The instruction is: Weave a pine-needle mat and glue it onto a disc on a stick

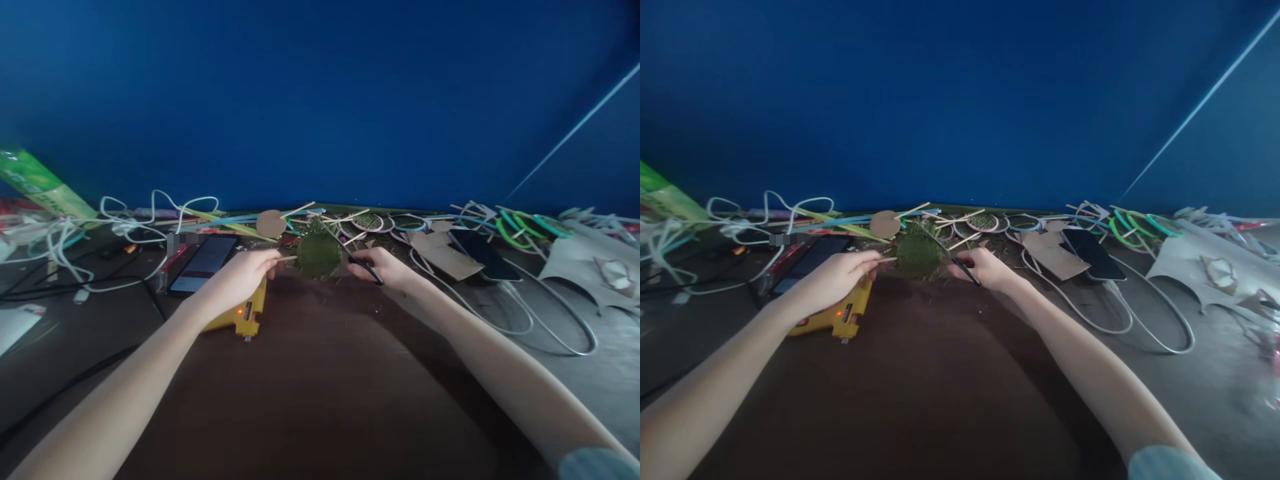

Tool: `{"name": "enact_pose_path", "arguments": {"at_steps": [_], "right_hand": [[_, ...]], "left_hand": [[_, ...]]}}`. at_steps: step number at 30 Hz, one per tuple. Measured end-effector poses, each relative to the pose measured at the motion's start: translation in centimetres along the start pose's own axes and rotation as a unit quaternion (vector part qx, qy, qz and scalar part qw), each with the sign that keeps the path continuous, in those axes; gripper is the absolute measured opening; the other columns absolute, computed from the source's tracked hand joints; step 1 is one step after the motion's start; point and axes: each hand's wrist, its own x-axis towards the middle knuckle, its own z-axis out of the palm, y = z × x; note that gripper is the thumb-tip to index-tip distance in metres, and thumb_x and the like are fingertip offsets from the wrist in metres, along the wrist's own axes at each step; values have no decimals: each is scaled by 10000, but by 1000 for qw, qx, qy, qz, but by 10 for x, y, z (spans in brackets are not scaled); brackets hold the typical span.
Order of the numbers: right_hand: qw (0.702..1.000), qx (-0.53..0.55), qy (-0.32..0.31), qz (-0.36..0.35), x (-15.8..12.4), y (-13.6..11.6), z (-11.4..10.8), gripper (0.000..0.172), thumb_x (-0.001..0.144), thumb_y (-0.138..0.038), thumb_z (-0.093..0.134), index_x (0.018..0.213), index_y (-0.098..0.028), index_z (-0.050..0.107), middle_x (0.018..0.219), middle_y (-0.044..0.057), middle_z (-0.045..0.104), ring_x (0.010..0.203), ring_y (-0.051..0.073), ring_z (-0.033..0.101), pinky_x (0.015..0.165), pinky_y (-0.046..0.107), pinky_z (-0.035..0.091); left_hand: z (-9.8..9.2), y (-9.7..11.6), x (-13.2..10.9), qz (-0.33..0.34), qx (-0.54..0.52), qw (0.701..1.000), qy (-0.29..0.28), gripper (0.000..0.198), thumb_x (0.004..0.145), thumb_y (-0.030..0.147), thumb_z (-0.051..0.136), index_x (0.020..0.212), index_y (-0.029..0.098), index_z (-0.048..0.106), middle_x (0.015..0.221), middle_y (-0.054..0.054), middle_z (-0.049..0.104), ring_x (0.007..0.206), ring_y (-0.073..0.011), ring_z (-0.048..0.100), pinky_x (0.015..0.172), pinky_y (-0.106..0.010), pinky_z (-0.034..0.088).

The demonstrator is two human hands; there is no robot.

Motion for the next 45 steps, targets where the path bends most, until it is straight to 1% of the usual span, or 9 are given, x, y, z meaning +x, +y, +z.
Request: {"name": "enact_pose_path", "arguments": {"at_steps": [6, 13, 19, 23, 28, 34, 38, 45], "right_hand": [[1000, -10, -5, -3, 0, 1, -1, 395, 766, -472, 495, 542, -197, 321, 516, -60, 251, 508, 75, 248, 504, 265, 171], [998, 34, -47, -3, -2, -2, -1, 365, 772, -493, 504, 608, -182, 405, 542, -56, 303, 517, 77, 280, 494, 253, 178], [999, 12, -41, 1, -1, -1, -2, 379, 771, -489, 489, 572, -187, 378, 523, -57, 300, 506, 73, 280, 491, 253, 177], [999, 1, -41, 0, -1, 0, -2, 366, 772, -483, 476, 577, -180, 412, 525, -52, 323, 502, 74, 290, 485, 254, 184], [999, -10, -43, 11, -2, 1, -3, 380, 771, -488, 484, 561, -182, 401, 512, -56, 306, 490, 71, 289, 477, 251, 188], [997, 15, -68, 16, -3, -4, -4, 376, 771, -503, 501, 601, -171, 450, 532, -50, 339, 502, 75, 314, 479, 248, 202], [995, 22, -91, 13, -4, -6, -5, 379, 770, -523, 500, 650, -163, 500, 548, -38, 371, 516, 86, 342, 476, 247, 212], [996, 7, -90, 6, -2, 1, -5, 398, 778, -527, 486, 598, -173, 467, 516, -44, 356, 488, 79, 325, 469, 250, 208]], "left_hand": [[-1, 1, -1, -11, 1, 1000, 6, 374, 899, 345, 317, 1077, 195, 610, 1074, -72, 667, 936, -207, 622, 729, -279, 457], [0, -1, 1, 7, -8, 1000, -9, 367, 899, 287, 336, 1160, 218, 584, 1185, -60, 628, 1076, -212, 580, 841, -294, 468], [0, -1, 1, 18, 4, 1000, 3, 363, 901, 270, 345, 1173, 223, 581, 1174, -62, 634, 1067, -216, 585, 849, -313, 477], [0, 0, 1, 18, 21, 1000, 8, 354, 901, 258, 341, 1135, 202, 600, 1143, -70, 644, 1033, -215, 594, 835, -312, 480], [-1, -2, 2, 51, 45, 997, 20, 352, 902, 244, 336, 1111, 162, 607, 1119, -85, 645, 1019, -219, 589, 847, -331, 472], [5, -11, 4, 67, 50, 996, 29, 368, 894, 220, 339, 1158, 179, 591, 1149, -79, 632, 1056, -217, 571, 899, -340, 448], [6, -14, 5, 103, 69, 992, 34, 364, 878, 205, 344, 1135, 172, 599, 1127, -90, 639, 1066, -230, 558, 909, -368, 435], [3, -11, 5, 120, 85, 988, 39, 350, 878, 205, 327, 1084, 178, 608, 1095, -77, 645, 1038, -226, 554, 898, -379, 424]]}}
